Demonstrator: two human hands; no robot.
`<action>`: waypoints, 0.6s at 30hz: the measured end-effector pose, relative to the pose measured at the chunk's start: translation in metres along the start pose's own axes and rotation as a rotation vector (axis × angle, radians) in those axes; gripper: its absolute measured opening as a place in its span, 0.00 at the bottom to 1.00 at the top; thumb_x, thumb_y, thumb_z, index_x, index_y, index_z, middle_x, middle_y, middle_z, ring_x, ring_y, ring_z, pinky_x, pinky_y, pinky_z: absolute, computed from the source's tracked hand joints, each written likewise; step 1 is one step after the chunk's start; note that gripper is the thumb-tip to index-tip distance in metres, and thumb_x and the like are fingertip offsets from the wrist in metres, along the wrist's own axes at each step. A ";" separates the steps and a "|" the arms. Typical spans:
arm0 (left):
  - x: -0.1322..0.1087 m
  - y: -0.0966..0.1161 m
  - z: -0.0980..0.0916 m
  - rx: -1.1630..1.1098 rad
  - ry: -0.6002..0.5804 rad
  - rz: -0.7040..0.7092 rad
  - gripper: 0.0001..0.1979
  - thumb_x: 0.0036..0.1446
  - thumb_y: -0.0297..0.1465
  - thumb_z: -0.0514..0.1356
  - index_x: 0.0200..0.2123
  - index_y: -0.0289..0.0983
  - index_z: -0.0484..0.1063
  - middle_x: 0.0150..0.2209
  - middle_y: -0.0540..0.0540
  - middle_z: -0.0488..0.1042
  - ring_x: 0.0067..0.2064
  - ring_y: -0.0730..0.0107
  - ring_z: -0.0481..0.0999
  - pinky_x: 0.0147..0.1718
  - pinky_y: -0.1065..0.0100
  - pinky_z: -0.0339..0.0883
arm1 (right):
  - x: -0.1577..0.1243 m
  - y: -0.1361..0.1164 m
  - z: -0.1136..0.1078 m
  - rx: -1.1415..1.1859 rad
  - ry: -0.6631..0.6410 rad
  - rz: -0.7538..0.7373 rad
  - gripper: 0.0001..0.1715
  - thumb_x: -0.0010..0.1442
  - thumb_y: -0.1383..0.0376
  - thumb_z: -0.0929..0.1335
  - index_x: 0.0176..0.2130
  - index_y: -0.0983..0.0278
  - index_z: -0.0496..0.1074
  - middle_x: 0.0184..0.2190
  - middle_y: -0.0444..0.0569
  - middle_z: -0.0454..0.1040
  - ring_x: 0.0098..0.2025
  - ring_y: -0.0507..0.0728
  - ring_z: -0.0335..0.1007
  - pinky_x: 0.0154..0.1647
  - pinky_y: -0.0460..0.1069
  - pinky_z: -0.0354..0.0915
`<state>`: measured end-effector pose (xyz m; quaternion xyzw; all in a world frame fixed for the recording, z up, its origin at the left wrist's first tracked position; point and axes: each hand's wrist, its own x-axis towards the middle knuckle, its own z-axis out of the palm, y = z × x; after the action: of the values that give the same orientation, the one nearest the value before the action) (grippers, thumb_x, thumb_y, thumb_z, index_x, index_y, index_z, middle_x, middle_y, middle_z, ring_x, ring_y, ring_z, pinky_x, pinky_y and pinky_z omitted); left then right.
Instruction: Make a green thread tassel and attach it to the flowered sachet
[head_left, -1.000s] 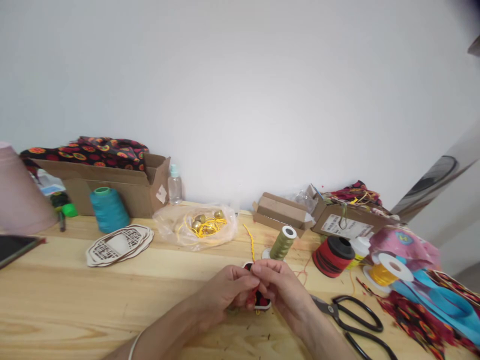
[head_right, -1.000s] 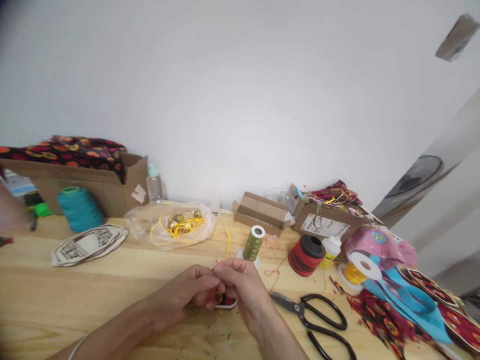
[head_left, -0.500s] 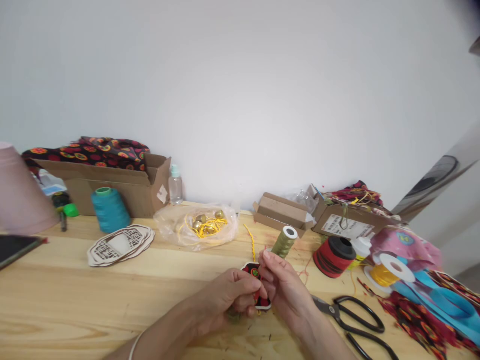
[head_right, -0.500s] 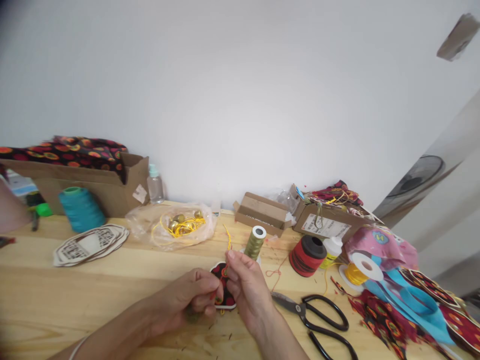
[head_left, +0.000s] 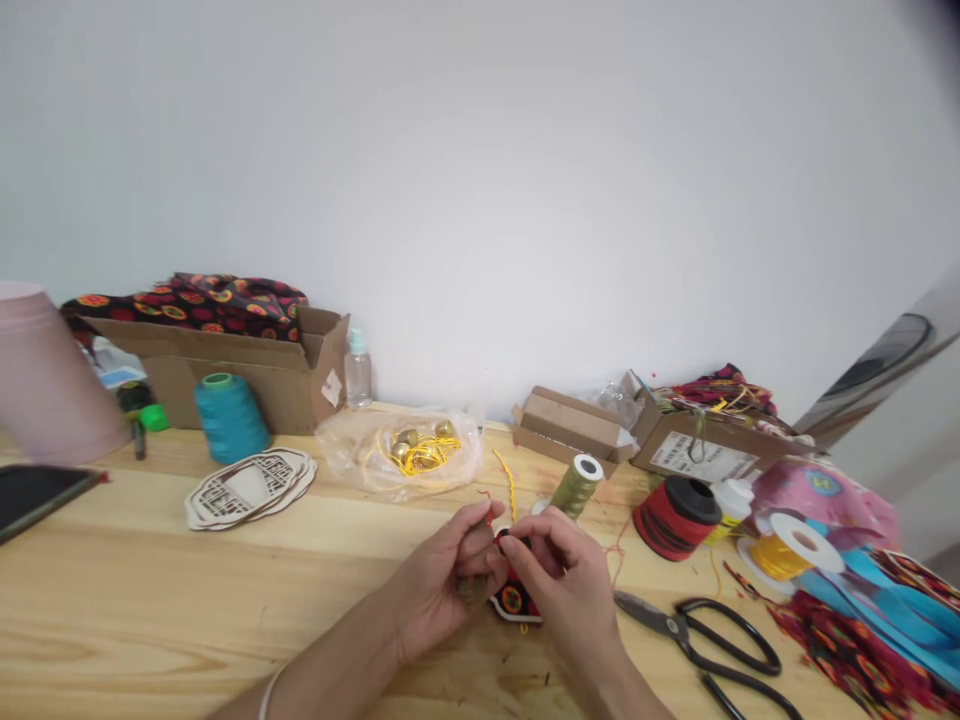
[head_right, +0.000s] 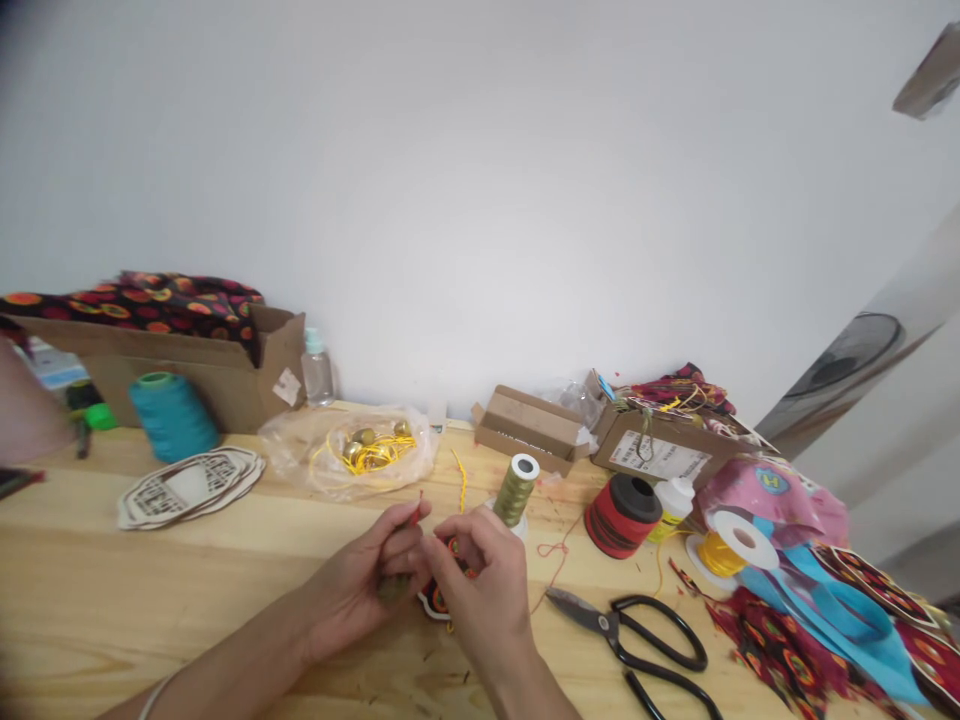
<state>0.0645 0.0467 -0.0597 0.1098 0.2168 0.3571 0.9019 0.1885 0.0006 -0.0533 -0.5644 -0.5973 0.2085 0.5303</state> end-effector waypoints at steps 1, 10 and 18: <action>0.000 -0.002 0.001 0.048 0.017 0.014 0.05 0.52 0.29 0.57 0.25 0.34 0.68 0.09 0.62 0.46 0.12 0.85 0.49 0.16 0.81 0.55 | 0.000 0.000 0.001 -0.026 0.002 -0.013 0.06 0.48 0.62 0.68 0.26 0.64 0.71 0.18 0.39 0.56 0.19 0.49 0.50 0.19 0.44 0.49; 0.003 -0.011 0.002 0.239 0.023 0.126 0.07 0.46 0.31 0.62 0.22 0.32 0.71 0.09 0.60 0.53 0.13 0.85 0.52 0.17 0.79 0.53 | 0.004 0.000 0.002 0.105 0.010 0.147 0.09 0.48 0.62 0.66 0.22 0.65 0.68 0.15 0.38 0.54 0.18 0.47 0.46 0.18 0.43 0.48; 0.004 -0.012 0.000 0.269 0.089 0.128 0.07 0.46 0.32 0.61 0.25 0.32 0.73 0.15 0.53 0.70 0.19 0.80 0.67 0.21 0.78 0.59 | 0.002 0.003 0.013 0.244 -0.063 0.309 0.08 0.43 0.62 0.69 0.21 0.66 0.68 0.12 0.35 0.52 0.16 0.46 0.46 0.16 0.42 0.50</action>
<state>0.0746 0.0412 -0.0652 0.2273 0.2950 0.3863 0.8439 0.1794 0.0076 -0.0594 -0.5740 -0.4901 0.3760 0.5375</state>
